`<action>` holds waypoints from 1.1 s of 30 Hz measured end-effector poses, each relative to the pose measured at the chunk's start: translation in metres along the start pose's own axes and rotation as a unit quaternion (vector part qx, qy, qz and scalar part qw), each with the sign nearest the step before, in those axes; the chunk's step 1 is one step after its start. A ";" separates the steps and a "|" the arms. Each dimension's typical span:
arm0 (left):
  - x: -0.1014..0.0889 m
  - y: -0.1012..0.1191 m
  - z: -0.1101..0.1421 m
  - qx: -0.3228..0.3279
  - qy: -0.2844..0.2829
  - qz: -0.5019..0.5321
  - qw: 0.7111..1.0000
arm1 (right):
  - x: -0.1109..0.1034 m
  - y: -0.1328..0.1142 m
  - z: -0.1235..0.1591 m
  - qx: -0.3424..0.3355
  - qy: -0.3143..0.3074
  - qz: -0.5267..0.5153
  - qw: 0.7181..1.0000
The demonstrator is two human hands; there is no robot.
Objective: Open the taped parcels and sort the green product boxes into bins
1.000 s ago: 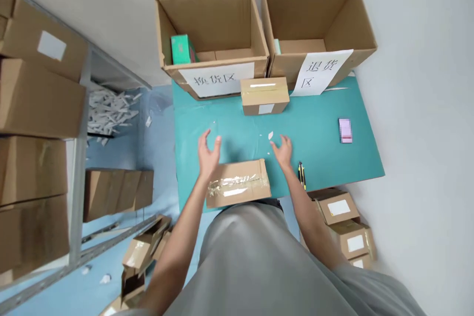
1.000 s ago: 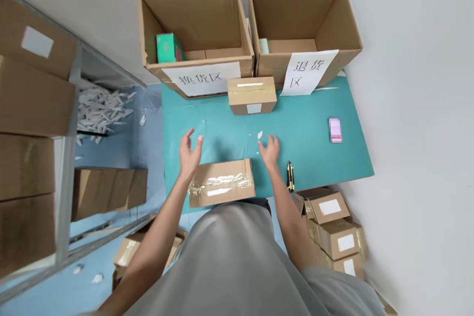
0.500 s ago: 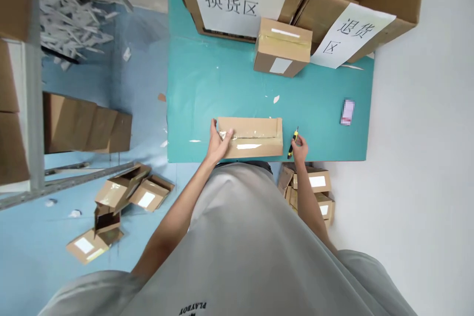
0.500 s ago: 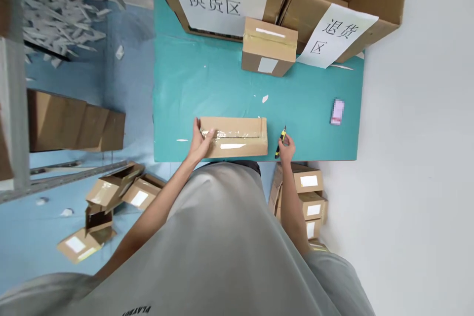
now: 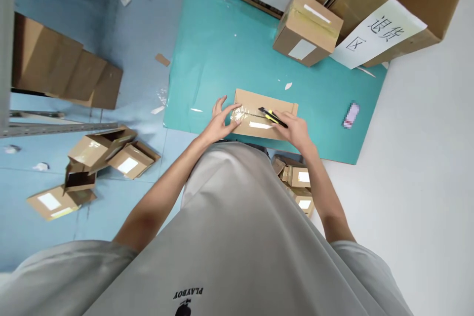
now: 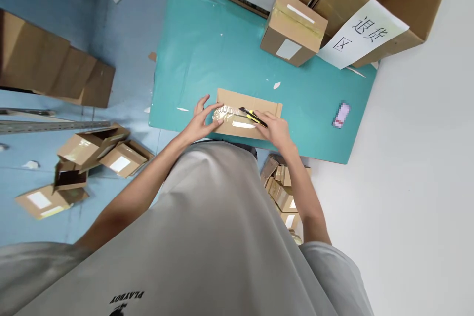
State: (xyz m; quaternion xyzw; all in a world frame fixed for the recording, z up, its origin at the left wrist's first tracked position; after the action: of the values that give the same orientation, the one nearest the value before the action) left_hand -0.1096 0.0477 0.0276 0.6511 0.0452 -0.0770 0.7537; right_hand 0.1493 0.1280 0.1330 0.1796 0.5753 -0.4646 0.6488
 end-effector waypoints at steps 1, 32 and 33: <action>-0.001 -0.002 0.000 -0.002 -0.003 0.004 1.000 | 0.002 -0.017 -0.006 -0.030 -0.032 0.066 0.997; -0.005 -0.008 -0.007 -0.036 -0.029 0.077 0.996 | 0.005 -0.093 -0.035 -0.181 -0.143 0.336 0.913; -0.006 -0.007 -0.006 -0.036 -0.029 0.075 0.996 | 0.000 -0.079 -0.027 -0.169 -0.155 0.346 0.910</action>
State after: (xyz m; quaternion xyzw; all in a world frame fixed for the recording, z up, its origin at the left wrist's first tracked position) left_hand -0.1161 0.0531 0.0206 0.6223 -0.0228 -0.0376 0.7815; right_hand 0.0690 0.1089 0.1491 0.1809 0.4392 -0.1282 0.8706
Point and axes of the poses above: each hand's wrist, its own z-axis away from the middle knuckle, its own x-axis out of the palm, y = z × x, the point moved 8 cm from there along -z, towards the middle knuckle, and after that the axes turned 13 degrees about z, right-handed, at the moved point
